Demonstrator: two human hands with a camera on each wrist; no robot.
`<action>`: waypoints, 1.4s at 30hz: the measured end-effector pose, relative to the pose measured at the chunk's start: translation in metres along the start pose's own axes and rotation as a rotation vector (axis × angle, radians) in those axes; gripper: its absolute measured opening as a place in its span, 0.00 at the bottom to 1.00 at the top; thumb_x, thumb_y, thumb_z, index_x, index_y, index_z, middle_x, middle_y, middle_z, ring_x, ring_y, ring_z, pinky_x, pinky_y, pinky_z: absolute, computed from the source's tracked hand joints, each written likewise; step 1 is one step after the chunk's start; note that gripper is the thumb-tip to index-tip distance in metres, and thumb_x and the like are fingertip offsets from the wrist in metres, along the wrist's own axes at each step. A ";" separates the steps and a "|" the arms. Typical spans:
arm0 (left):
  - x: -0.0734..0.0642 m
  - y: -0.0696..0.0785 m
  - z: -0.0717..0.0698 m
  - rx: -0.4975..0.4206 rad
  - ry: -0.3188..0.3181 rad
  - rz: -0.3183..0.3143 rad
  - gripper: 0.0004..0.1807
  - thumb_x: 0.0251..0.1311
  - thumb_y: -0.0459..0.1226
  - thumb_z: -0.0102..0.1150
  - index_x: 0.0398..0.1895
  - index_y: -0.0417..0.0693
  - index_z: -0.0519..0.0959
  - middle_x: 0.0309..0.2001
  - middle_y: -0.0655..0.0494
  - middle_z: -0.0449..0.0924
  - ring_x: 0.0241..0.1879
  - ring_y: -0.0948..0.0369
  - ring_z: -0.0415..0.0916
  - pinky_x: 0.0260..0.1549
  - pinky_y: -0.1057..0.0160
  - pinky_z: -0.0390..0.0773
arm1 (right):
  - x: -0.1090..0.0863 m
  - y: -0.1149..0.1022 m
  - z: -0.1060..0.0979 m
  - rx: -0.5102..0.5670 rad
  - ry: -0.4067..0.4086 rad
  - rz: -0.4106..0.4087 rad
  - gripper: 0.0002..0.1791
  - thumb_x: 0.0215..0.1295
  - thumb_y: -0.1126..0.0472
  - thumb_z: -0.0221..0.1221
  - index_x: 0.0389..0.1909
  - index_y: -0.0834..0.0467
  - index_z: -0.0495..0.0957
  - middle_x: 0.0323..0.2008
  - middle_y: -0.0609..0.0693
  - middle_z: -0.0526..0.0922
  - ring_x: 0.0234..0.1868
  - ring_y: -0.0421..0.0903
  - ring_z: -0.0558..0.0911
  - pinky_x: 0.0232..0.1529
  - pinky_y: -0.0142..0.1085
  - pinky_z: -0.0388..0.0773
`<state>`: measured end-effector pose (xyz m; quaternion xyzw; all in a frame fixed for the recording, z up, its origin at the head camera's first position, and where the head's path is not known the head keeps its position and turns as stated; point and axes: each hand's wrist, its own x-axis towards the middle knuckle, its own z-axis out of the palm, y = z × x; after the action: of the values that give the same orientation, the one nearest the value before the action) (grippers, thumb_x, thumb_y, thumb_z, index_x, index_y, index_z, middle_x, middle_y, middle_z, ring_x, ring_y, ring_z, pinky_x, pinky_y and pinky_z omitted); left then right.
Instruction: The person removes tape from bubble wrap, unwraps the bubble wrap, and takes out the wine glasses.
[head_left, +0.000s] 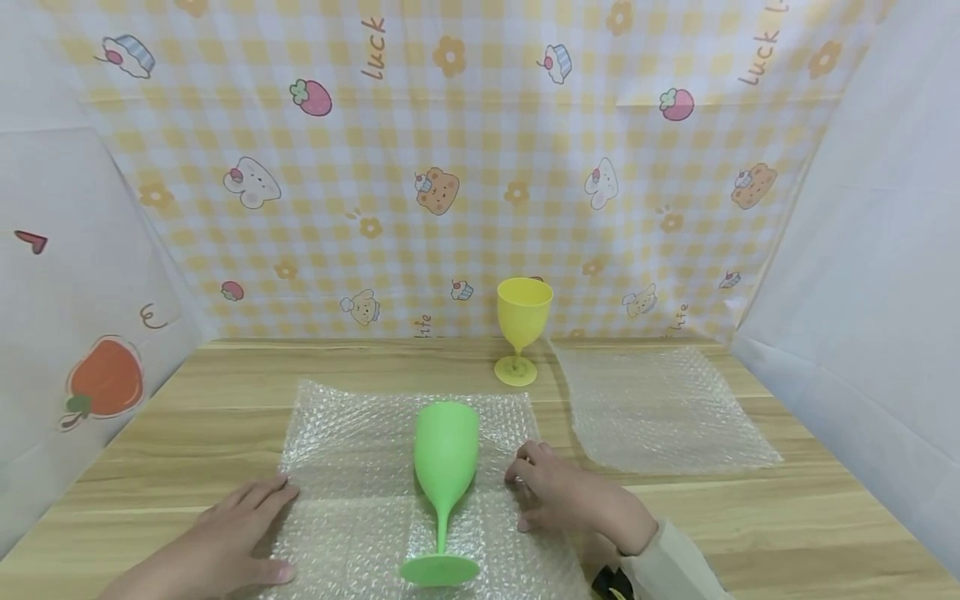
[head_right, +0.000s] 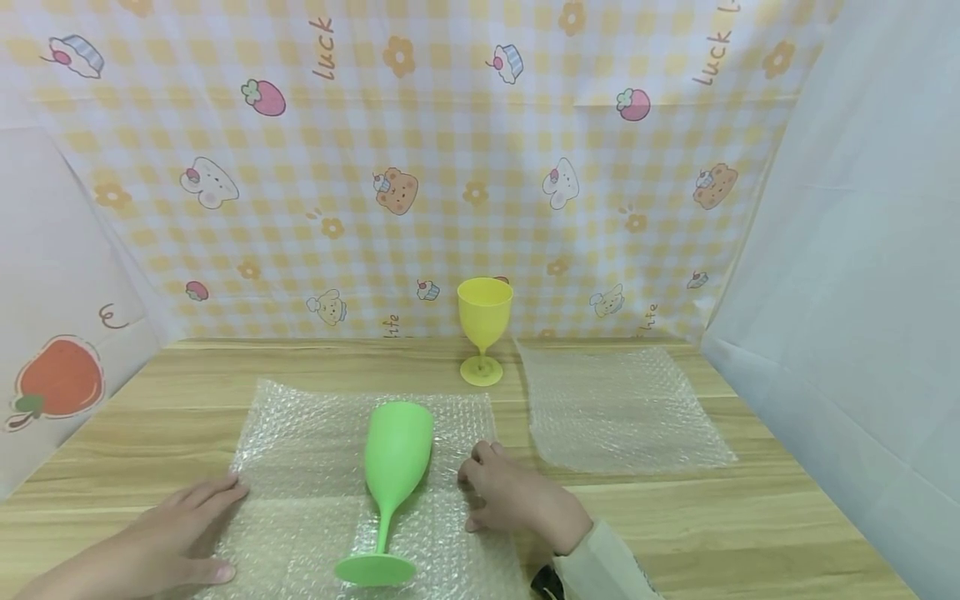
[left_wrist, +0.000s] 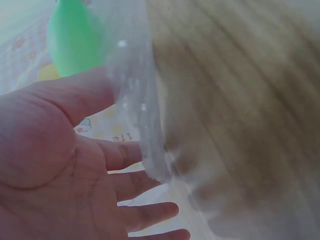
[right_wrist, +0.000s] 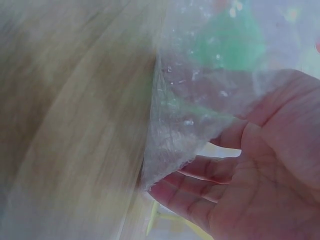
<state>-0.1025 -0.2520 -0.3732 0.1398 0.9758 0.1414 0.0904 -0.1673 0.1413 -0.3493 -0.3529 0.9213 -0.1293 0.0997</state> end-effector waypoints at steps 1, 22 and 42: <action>0.001 0.001 -0.001 0.010 0.003 -0.006 0.52 0.39 0.59 0.65 0.64 0.34 0.63 0.64 0.29 0.58 0.60 0.28 0.54 0.48 0.27 0.60 | 0.000 0.000 0.000 -0.003 0.001 0.000 0.25 0.48 0.55 0.67 0.48 0.56 0.75 0.44 0.45 0.70 0.42 0.40 0.69 0.41 0.30 0.75; 0.008 0.053 -0.030 0.013 0.081 0.128 0.27 0.51 0.52 0.63 0.52 0.50 0.76 0.52 0.54 0.75 0.52 0.48 0.72 0.45 0.43 0.75 | 0.000 0.000 -0.001 -0.019 -0.005 0.009 0.25 0.49 0.55 0.67 0.48 0.57 0.75 0.44 0.46 0.70 0.43 0.39 0.69 0.41 0.29 0.75; -0.001 0.106 -0.084 0.048 0.053 0.315 0.28 0.57 0.66 0.42 0.55 0.66 0.71 0.49 0.74 0.75 0.45 0.67 0.76 0.38 0.59 0.79 | 0.001 0.000 -0.001 0.001 -0.024 0.035 0.26 0.49 0.55 0.67 0.50 0.56 0.74 0.46 0.46 0.70 0.45 0.42 0.71 0.45 0.32 0.76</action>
<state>-0.0932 -0.1759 -0.2623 0.2895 0.9470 0.1341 0.0381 -0.1680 0.1412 -0.3489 -0.3383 0.9260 -0.1235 0.1133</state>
